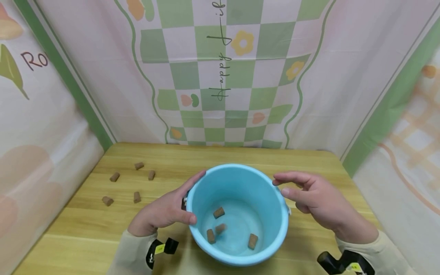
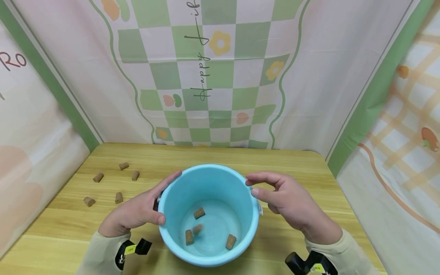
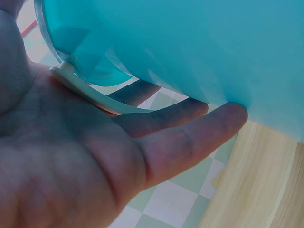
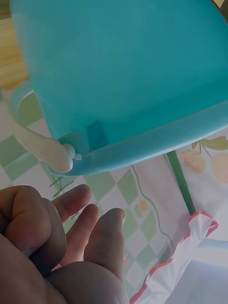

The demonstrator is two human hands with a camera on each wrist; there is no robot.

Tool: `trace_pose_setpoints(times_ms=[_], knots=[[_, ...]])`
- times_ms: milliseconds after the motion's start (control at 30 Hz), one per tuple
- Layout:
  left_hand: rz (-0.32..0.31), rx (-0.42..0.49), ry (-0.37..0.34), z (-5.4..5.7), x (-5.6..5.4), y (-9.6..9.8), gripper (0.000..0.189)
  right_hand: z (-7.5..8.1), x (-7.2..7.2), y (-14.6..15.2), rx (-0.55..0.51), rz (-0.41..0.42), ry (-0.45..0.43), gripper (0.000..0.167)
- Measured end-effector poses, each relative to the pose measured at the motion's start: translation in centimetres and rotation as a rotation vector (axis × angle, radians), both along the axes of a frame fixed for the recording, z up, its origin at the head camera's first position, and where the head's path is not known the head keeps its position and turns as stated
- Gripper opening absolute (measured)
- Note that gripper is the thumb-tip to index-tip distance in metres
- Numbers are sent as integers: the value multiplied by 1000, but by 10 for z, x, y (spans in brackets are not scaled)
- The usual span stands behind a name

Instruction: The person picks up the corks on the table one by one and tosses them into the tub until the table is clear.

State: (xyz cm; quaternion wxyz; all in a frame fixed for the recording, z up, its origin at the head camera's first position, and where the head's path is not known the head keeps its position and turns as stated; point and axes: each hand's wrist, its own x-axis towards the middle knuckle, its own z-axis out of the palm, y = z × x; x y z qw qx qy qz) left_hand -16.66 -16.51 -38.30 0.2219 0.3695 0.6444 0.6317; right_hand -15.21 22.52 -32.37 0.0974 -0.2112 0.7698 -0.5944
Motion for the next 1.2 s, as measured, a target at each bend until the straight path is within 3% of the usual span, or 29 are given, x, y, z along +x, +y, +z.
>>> trace_pose_setpoints(times_ms=[467,700,1200], knots=[[-18,22,-12,-2,0,0,109,-8,-3,12,-101,-9,-61,32],[-11,13,-10,-2,-1,0,109,-15,-10,22,-178,8,-74,38],[-11,9,-7,-2,-1,0,109,-27,-26,42,-274,-35,-136,38]])
